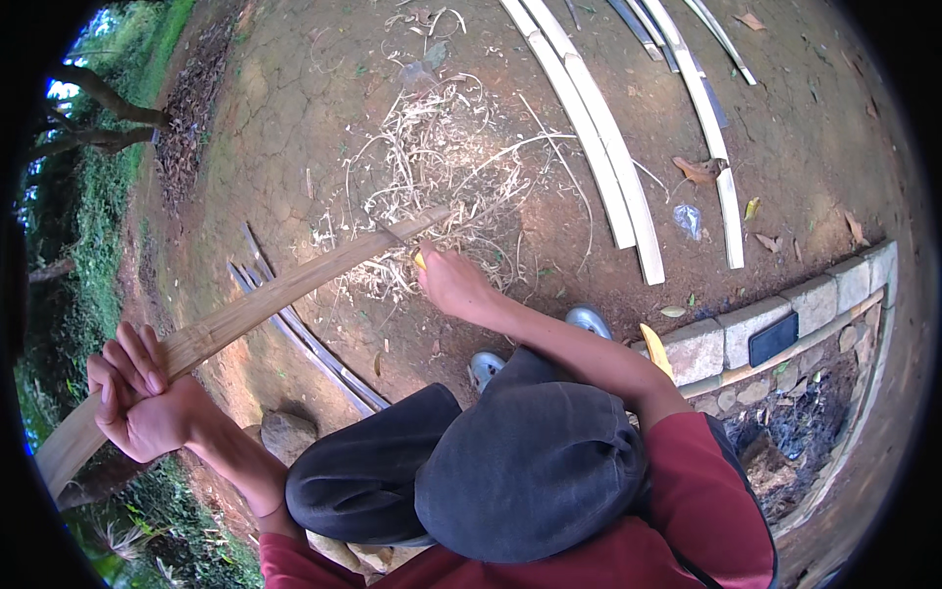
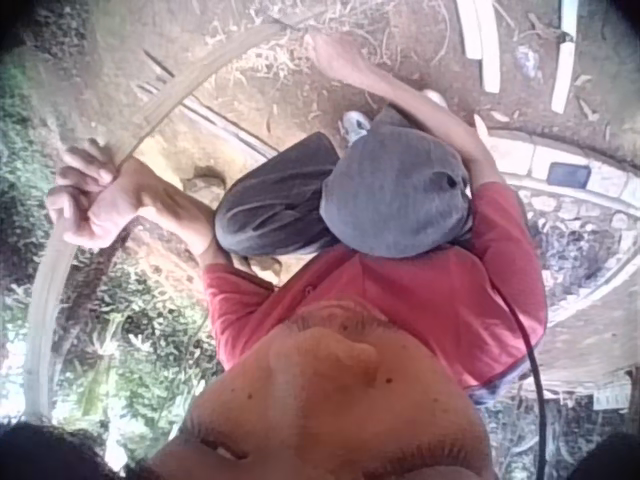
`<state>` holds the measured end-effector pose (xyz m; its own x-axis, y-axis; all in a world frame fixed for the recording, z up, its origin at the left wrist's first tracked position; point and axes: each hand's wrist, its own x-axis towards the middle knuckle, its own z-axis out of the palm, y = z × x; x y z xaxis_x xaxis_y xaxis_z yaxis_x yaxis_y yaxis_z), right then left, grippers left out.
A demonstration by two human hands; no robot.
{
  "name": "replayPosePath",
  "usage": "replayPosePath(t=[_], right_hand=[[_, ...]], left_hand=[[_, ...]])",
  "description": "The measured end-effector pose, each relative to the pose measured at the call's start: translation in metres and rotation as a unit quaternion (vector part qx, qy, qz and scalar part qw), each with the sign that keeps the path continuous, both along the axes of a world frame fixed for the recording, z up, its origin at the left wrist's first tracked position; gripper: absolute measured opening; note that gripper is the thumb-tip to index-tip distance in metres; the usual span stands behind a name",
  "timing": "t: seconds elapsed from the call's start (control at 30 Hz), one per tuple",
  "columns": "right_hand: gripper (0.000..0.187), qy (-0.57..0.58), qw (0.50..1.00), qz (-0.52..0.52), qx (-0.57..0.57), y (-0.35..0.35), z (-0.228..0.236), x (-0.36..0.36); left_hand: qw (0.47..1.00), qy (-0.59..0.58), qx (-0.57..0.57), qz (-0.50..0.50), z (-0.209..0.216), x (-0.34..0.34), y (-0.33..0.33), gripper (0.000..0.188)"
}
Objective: The person uses a knife to shave down the surface of a bamboo strip, removing thin wood shavings to smooth the material.
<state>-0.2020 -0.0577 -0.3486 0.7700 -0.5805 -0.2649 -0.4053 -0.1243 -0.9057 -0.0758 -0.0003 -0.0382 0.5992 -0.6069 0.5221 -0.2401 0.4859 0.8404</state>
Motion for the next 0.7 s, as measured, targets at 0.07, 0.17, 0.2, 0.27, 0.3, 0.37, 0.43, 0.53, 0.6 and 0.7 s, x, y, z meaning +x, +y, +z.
replayPosePath(t=[0.07,0.17,0.2,0.27,0.3,0.37,0.43,0.53,0.6,0.7], right_hand=[[0.036,0.008,1.000,0.005,-0.015,-0.004,0.002,0.000],[0.043,0.024,0.999,0.018,-0.012,-0.009,0.008,-0.001],[0.044,0.029,0.999,0.023,-0.006,-0.011,0.011,-0.001],[0.043,0.015,0.999,0.035,-0.019,-0.012,0.033,-0.004],[0.043,0.009,0.999,0.042,-0.025,-0.012,0.041,-0.004],[0.040,-0.017,0.999,0.039,-0.027,-0.007,0.042,0.000],[0.040,-0.022,0.999,0.027,-0.028,-0.005,0.037,0.000],[0.041,-0.007,1.000,0.009,-0.027,-0.007,0.026,0.000],[0.041,-0.007,1.000,0.015,-0.023,-0.011,0.028,0.001],[0.041,-0.020,0.998,0.033,-0.041,-0.010,0.053,0.001]], left_hand=[[1.000,0.020,0.001,-0.005,0.001,0.012,-0.001,0.026],[0.999,0.039,0.008,0.007,0.001,0.018,0.001,0.026],[0.999,0.044,0.012,0.015,0.001,0.019,0.000,0.027],[0.999,0.027,0.000,0.019,0.001,0.020,0.002,0.026],[1.000,0.018,-0.004,0.022,0.000,0.021,0.003,0.026],[1.000,0.024,-0.004,0.015,0.001,0.015,0.001,0.026],[1.000,0.025,-0.002,0.017,0.002,0.013,0.001,0.026],[0.999,0.022,0.001,0.023,0.000,0.016,0.001,0.027],[1.000,0.021,-0.002,0.015,-0.001,0.024,-0.001,0.027],[0.999,0.029,0.008,0.022,0.003,0.009,0.002,0.029]])
